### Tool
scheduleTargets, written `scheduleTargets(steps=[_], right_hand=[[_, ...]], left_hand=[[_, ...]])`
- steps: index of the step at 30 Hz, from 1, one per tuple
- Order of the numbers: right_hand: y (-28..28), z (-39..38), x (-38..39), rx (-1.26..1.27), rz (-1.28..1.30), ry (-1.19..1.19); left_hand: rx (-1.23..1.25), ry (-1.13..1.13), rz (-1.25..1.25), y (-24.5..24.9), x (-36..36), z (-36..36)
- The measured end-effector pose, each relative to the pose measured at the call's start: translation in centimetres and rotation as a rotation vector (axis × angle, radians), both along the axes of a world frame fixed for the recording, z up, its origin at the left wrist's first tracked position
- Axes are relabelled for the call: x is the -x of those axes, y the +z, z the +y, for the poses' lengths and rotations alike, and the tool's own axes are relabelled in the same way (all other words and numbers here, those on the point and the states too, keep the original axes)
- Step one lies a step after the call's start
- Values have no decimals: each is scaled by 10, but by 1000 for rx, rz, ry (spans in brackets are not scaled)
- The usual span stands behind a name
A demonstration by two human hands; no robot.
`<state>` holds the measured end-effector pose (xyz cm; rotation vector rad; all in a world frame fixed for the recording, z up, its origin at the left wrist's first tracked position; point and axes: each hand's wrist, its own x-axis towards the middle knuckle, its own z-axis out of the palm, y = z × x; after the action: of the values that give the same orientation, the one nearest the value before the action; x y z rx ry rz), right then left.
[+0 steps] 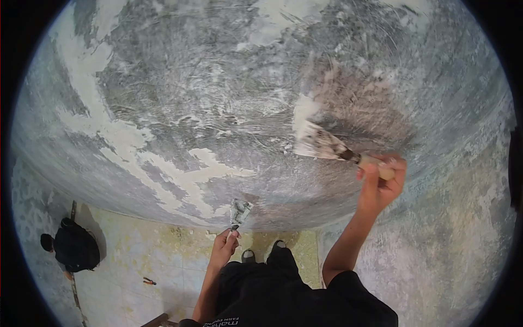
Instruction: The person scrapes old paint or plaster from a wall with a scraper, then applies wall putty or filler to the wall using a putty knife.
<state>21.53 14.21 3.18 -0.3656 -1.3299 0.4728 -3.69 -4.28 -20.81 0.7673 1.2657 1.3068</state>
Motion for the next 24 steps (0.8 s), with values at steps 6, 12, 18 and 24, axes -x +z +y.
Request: scheduleTargets(steps=[6, 12, 18, 24], right_hand=[[6, 22, -6, -87, -110, -251], [14, 12, -49, -56, 90, -88], [25, 10, 13, 24, 79, 29], [20, 10, -26, 59, 134, -373]], left_hand=[[3, -50, 5, 6, -3, 3], [-25, 24, 0, 1, -1, -3], [-31, -27, -21, 7, -10, 3], [-48, -42, -55, 20, -8, -1]])
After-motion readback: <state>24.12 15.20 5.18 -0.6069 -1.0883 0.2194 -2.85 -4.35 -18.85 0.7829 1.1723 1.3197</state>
